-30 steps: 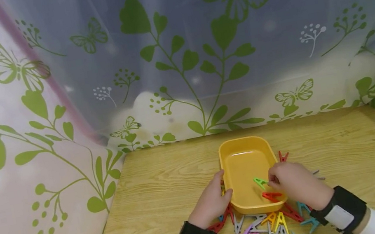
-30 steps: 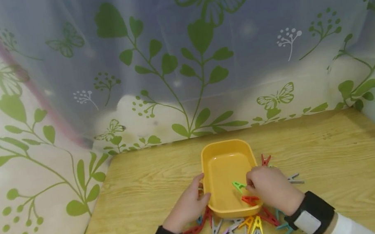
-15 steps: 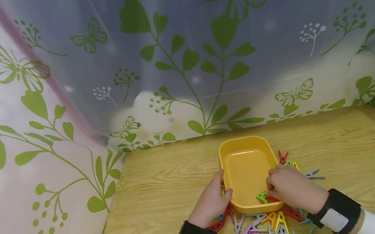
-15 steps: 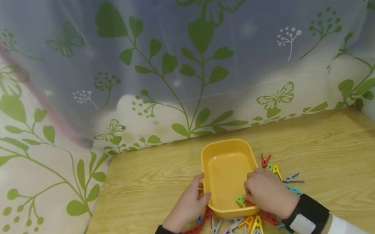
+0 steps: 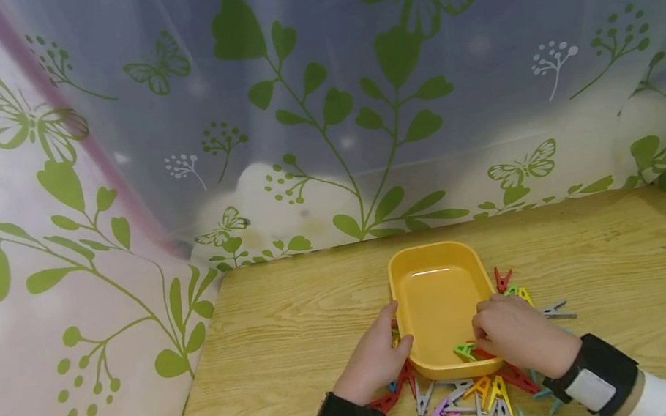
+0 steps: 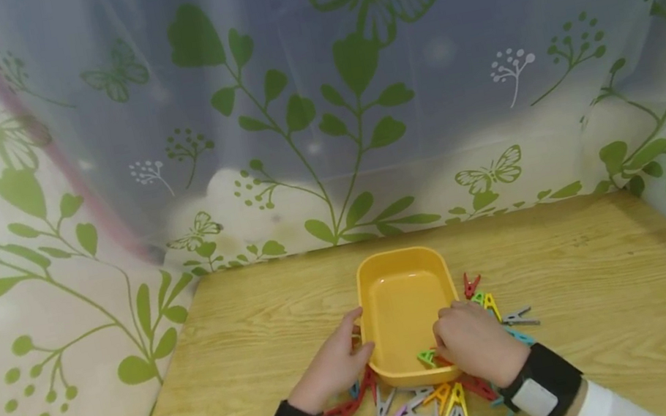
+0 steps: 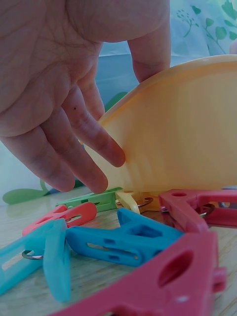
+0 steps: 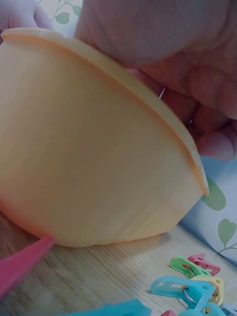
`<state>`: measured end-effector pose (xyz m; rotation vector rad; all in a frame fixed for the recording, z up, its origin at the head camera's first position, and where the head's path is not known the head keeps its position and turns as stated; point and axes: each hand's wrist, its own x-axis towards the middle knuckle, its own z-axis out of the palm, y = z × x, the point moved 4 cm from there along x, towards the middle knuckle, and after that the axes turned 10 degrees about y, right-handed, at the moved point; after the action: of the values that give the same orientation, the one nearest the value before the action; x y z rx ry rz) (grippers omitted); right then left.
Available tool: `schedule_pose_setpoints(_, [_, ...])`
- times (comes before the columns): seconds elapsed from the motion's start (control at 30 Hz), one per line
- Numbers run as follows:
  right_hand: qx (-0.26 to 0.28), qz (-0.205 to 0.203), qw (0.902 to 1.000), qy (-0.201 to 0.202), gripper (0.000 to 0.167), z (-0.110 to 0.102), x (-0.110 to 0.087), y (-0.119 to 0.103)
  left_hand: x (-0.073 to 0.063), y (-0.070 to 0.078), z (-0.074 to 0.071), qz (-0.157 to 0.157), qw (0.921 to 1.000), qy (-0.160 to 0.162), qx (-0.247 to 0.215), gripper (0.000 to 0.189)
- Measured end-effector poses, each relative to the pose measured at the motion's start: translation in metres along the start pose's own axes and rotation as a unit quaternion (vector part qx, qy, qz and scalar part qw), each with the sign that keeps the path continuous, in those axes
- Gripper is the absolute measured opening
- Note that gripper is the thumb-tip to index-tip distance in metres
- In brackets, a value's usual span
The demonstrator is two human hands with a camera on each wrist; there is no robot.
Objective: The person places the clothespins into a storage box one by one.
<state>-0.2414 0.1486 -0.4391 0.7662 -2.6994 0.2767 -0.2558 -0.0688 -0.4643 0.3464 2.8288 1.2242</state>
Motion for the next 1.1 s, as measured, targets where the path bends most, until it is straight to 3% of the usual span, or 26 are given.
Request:
schedule_pose_setpoints(0.4, [0.018,0.016,0.9996,-0.011,0.02,-0.001,0.002,-0.001,0.0,0.001,-0.003,0.003,1.0,0.004,-0.003,0.063])
schedule_pose_setpoints(0.63, [0.012,0.018,0.9989,0.043,0.017,-0.015,0.01,0.009,0.0,0.001,-0.003,0.005,0.9999,0.011,0.002,0.063])
schedule_pose_setpoints(0.83, [0.019,0.051,0.9946,0.088,0.011,-0.028,0.025,0.036,0.001,-0.001,-0.002,0.004,0.9999,0.01,-0.005,0.063])
schedule_pose_setpoints(1.1, [0.038,0.097,0.9934,0.049,0.006,-0.023,0.031,0.085,0.001,-0.003,0.001,-0.001,0.9999,-0.005,-0.012,0.064])
